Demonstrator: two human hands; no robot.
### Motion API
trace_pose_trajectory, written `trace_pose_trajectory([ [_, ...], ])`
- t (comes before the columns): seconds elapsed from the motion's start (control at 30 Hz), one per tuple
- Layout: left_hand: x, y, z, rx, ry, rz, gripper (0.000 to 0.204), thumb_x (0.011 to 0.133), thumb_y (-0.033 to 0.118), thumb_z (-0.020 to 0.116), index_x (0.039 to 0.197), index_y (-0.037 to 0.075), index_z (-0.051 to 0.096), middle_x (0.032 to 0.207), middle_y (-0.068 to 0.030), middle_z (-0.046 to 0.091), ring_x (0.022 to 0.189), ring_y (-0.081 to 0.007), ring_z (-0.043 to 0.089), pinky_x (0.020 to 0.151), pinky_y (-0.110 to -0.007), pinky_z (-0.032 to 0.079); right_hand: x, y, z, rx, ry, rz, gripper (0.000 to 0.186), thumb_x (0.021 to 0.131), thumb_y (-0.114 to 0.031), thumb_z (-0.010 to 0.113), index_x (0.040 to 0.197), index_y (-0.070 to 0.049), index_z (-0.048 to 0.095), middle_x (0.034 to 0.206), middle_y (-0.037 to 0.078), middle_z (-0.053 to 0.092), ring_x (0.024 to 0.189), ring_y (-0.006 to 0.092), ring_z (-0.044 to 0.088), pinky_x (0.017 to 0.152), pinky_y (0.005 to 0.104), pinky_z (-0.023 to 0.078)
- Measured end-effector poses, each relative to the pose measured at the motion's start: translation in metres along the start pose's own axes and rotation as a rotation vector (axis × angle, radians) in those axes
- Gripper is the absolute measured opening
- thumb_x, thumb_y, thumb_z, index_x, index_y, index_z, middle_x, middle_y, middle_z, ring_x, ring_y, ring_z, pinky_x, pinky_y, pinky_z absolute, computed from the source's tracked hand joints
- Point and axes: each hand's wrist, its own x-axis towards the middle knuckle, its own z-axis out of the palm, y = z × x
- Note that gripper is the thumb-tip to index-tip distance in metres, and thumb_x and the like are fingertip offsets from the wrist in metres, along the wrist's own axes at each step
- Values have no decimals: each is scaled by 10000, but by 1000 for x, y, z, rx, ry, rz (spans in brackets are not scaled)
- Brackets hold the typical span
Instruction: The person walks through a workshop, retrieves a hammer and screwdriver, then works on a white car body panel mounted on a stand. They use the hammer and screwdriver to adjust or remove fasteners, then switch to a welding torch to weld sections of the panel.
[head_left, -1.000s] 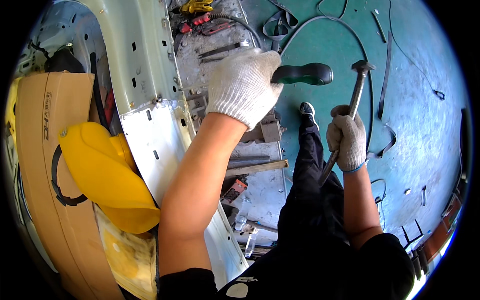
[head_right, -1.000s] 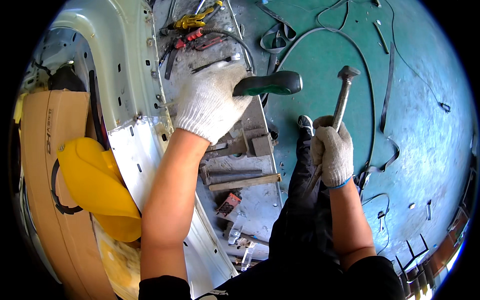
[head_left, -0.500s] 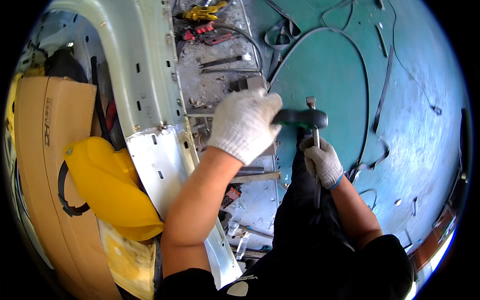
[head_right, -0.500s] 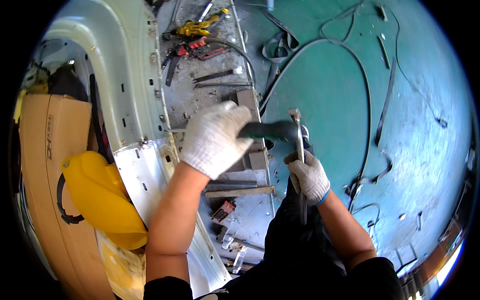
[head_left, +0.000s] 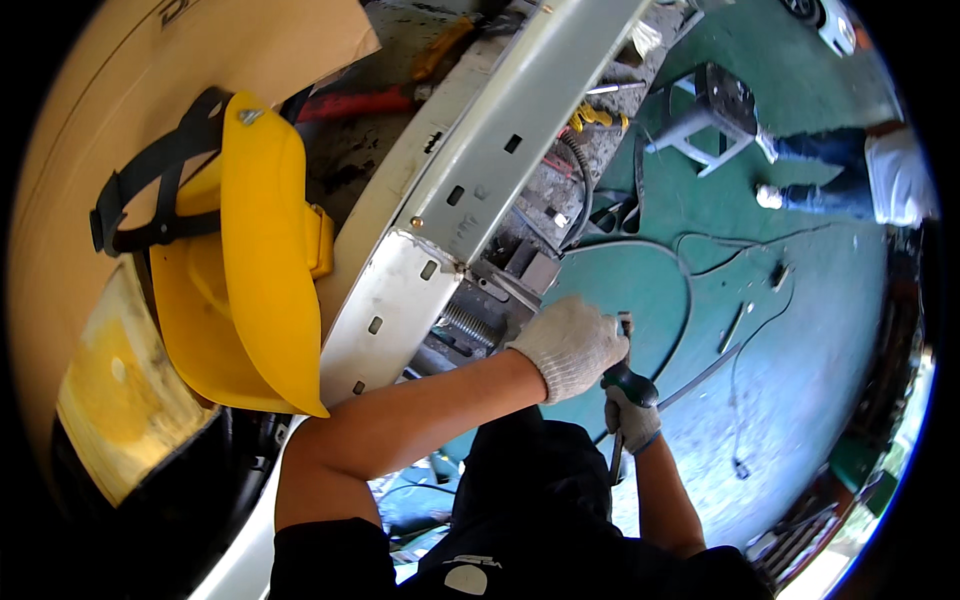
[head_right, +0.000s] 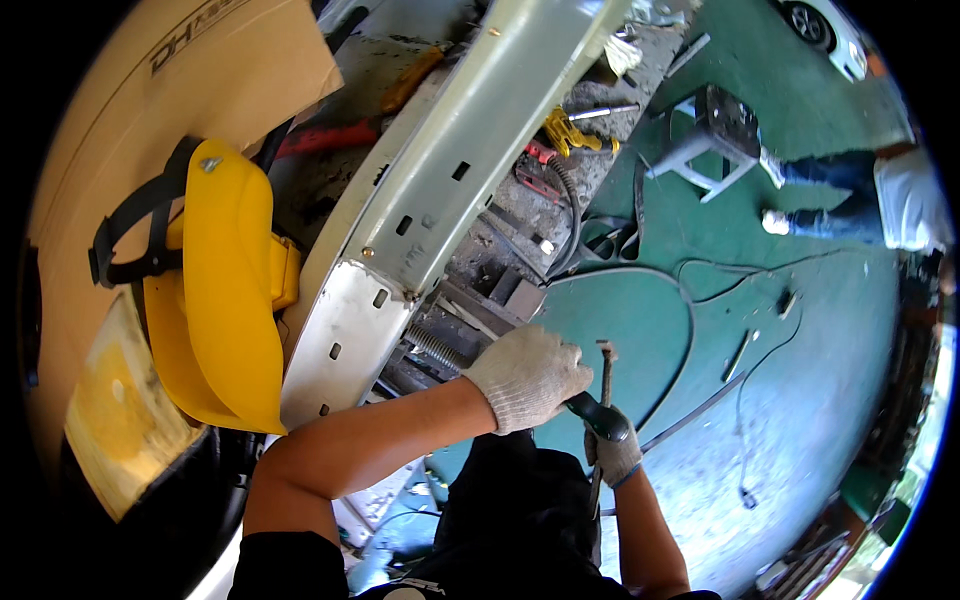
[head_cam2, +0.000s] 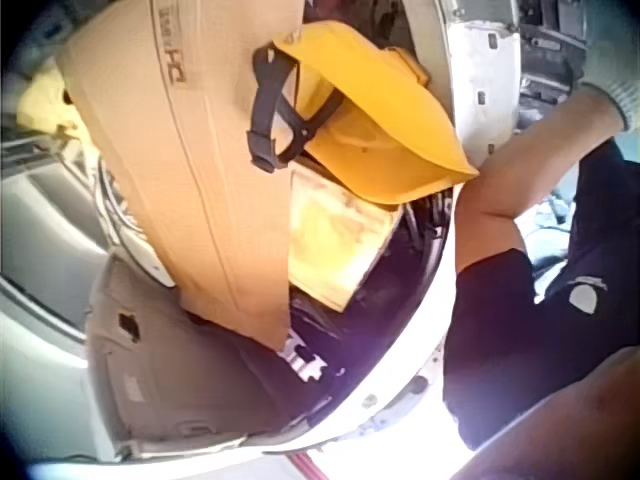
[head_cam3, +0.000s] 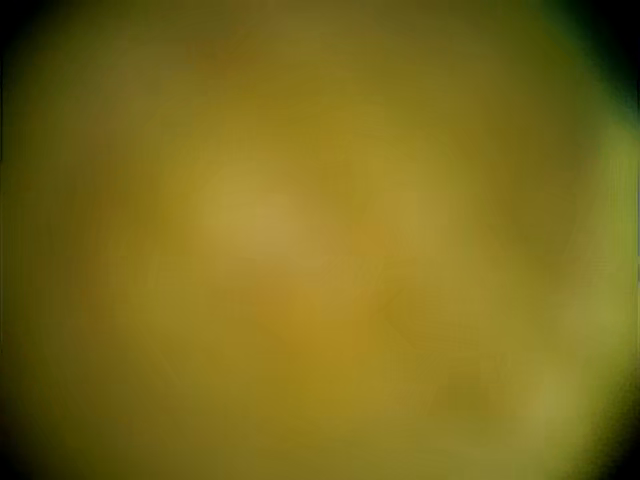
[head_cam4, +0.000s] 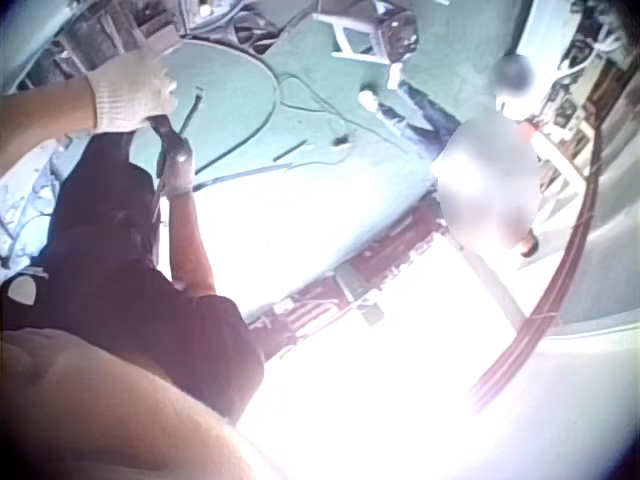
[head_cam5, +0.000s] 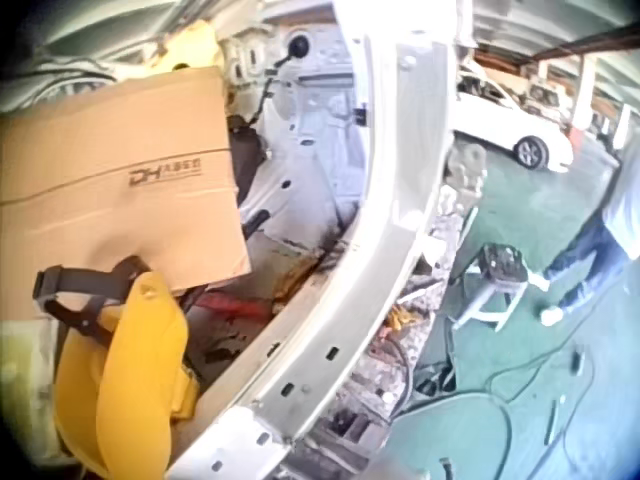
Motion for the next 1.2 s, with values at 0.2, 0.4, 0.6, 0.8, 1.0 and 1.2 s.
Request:
trace_pose_trajectory([
  [0.2,4,-9,1,-99,192,-14,247,893,336,805,1011,126,753,1001,-74,727,988,-280,740,879,-443,578,11,-23,-8,-134,-57,119,162,982,-161,623,1050,-17,652,576,34,528,401,165,479,392,299,384],
  [0.4,4,-19,-2,-74,277,-52,217,892,299,799,1026,140,737,991,-67,713,965,-269,734,837,-436,572,29,-36,-7,-247,-147,136,156,1002,-150,644,867,-75,617,558,37,537,387,165,475,382,308,377],
  [0.6,1,-4,52,-23,391,-200,185,815,241,797,967,160,732,895,-54,665,865,-262,704,740,-440,552,73,-42,-43,-447,-268,124,159,1002,-172,640,1051,-23,616,620,29,545,430,150,496,404,298,385],
  [0.8,6,-2,87,-6,470,-614,282,712,155,837,967,105,727,811,-85,609,780,-316,666,675,-471,534,162,-23,-98,-562,-413,139,275,1060,-303,643,980,-40,634,704,22,579,535,114,562,482,301,470],
  [1.0,25,-6,100,143,503,-822,355,657,90,825,1006,112,763,873,-86,675,760,-318,667,678,-448,538,219,-58,-124,-713,-570,84,204,1014,-215,637,1105,-33,644,764,46,614,597,141,613,546,327,523],
  [1.2,36,-7,106,215,486,-887,368,646,102,841,1002,118,749,866,-73,678,766,-306,668,685,-444,533,279,-85,-116,-898,-695,-443,307,966,-223,691,1172,-13,606,778,199,634,662,371,659,633,486,530],
])
